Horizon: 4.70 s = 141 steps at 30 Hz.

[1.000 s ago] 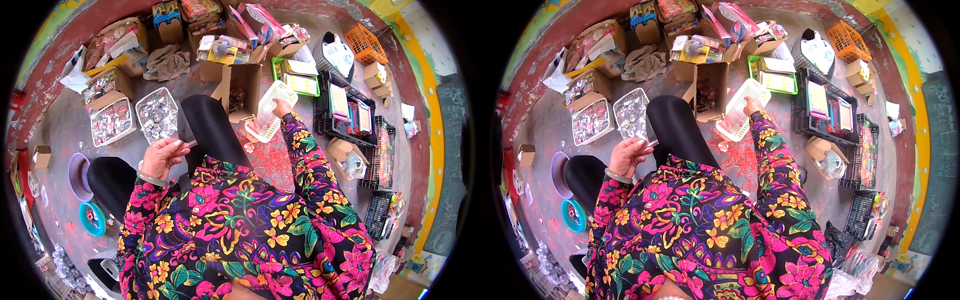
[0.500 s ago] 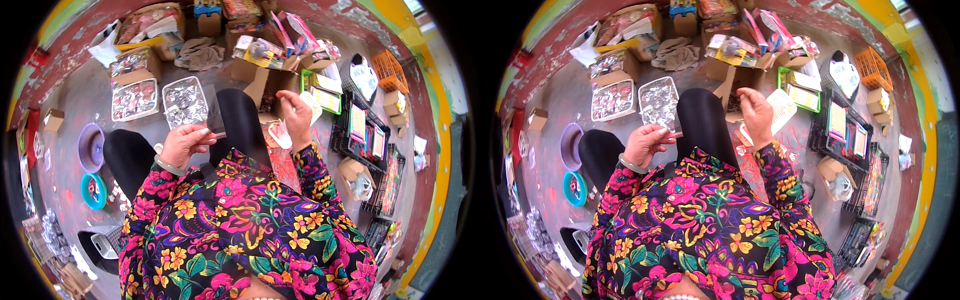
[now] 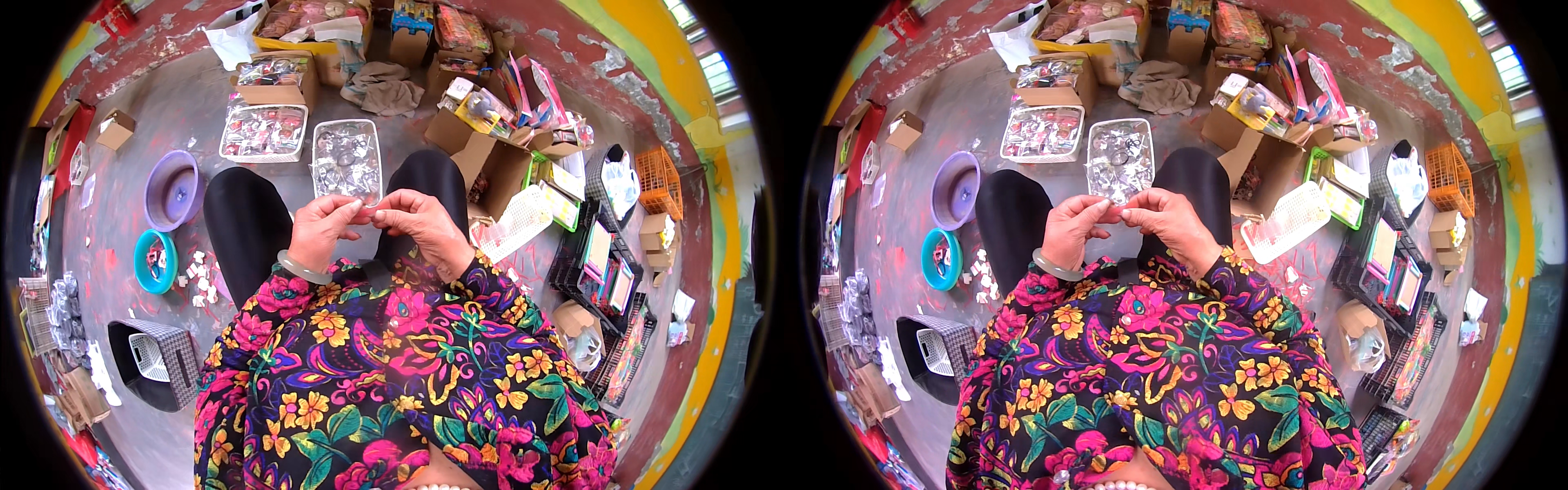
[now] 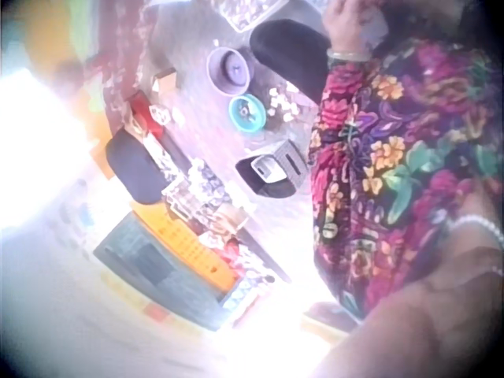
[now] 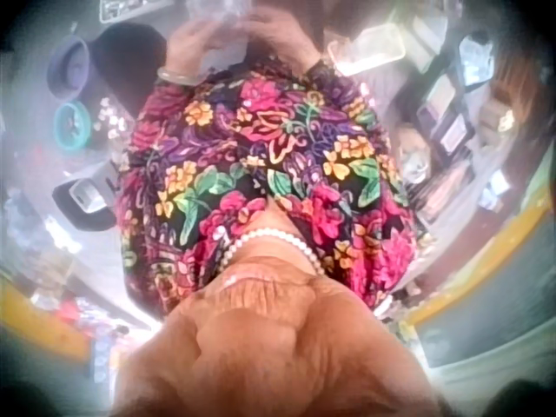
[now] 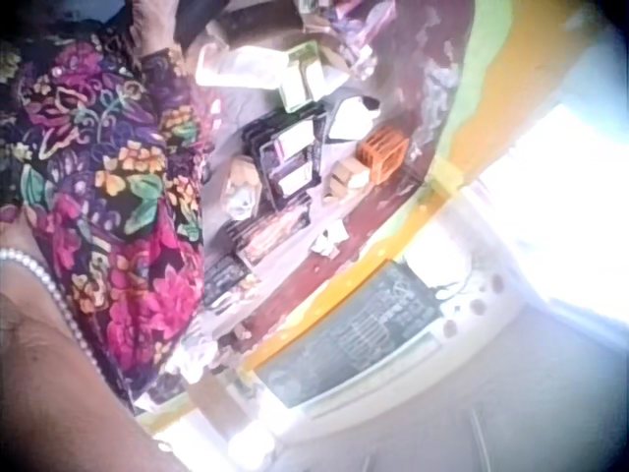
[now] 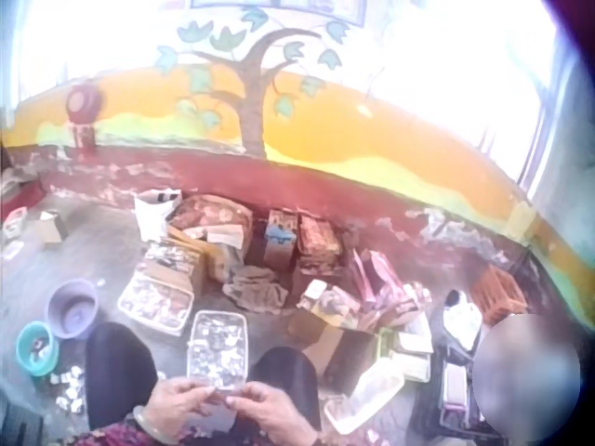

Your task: The person sits on the floor and wraps small candies in clear plastic wrappers by hand. They pick up a candy, place it in a wrapper, and fold the wrapper around it, then place the wrapped item into a white basket.

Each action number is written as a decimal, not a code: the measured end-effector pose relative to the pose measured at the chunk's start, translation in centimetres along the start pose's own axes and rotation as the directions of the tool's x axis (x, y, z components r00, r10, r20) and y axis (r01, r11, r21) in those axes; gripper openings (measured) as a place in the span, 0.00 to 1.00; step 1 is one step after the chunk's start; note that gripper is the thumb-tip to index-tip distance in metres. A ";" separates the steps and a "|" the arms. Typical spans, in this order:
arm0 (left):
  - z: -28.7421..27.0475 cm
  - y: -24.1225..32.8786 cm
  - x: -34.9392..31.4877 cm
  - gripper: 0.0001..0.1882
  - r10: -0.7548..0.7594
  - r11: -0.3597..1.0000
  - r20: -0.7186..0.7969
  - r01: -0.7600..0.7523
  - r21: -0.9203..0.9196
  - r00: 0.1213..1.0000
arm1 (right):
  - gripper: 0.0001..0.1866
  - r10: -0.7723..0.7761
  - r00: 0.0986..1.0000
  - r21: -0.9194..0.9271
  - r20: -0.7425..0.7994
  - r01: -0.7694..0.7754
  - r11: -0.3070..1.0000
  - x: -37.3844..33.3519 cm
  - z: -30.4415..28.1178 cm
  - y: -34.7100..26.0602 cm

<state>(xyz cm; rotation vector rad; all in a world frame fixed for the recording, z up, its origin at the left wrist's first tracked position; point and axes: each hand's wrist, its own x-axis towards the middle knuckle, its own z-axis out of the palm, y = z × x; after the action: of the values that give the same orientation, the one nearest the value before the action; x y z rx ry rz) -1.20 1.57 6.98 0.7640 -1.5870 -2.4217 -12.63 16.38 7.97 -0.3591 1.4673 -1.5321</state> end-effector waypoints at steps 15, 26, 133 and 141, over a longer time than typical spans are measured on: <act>0.8 -0.7 0.4 0.15 -0.118 0.935 0.141 0.157 -0.317 0.983 | 0.12 -0.153 0.977 0.137 -0.150 0.174 0.975 0.2 1.7 -0.3; -0.7 -1.9 0.7 0.19 0.602 0.471 0.413 -0.722 0.507 0.683 | 0.08 -0.478 0.878 -0.628 -0.024 0.359 0.691 0.8 -2.6 -0.7; 1.4 1.1 1.6 0.18 0.793 -0.099 0.487 -0.712 0.695 0.366 | 0.16 0.093 0.995 0.324 0.032 -0.098 0.941 -1.3 0.4 -1.8; 1.8 0.7 0.6 0.21 0.640 -0.089 0.616 -0.751 0.654 0.460 | 0.08 -0.159 0.973 -0.035 -0.165 0.155 0.987 0.2 -1.5 -1.1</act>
<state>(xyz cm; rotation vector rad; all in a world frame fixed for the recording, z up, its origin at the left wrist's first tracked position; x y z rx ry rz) -2.71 2.52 7.97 -0.2810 -2.4253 -0.6347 -14.27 16.95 8.50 -0.3741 1.6197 -1.7075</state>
